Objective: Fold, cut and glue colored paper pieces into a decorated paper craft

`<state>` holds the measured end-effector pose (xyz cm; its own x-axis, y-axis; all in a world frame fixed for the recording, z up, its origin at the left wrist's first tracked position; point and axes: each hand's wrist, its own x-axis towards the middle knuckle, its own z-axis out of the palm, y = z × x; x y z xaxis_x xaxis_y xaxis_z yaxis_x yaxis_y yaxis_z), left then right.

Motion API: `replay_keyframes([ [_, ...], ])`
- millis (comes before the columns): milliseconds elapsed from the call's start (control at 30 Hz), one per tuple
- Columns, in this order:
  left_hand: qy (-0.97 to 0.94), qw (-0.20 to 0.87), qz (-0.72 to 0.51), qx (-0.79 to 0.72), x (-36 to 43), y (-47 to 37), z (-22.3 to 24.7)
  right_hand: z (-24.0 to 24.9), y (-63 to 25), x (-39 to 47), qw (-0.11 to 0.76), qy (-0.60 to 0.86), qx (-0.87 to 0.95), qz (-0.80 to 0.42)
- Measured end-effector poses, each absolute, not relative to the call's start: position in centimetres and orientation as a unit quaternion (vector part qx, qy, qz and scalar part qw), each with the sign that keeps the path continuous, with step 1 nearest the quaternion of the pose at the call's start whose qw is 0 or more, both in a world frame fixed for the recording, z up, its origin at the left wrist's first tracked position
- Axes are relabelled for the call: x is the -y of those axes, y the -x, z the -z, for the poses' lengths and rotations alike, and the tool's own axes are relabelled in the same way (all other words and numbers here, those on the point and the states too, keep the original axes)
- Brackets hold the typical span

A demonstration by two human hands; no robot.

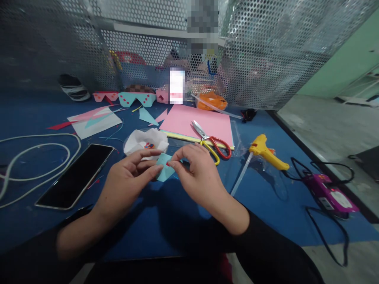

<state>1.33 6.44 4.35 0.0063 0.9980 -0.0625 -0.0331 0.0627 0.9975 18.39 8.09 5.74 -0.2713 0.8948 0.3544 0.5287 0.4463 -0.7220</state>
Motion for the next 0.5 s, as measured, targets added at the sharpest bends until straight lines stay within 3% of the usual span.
replay_keyframes([
  [200, -0.483, 0.497, -0.489, -0.53, -6.4, -1.4, -4.4, -5.5, -18.4, -8.1, 0.386, 0.453, 0.775, -0.212],
  [500, -0.467, 0.529, -0.486, -0.516, -6.3, -1.5, -4.5, -4.4, -17.4, -7.7, 0.458, 0.452, 0.741, -0.19],
])
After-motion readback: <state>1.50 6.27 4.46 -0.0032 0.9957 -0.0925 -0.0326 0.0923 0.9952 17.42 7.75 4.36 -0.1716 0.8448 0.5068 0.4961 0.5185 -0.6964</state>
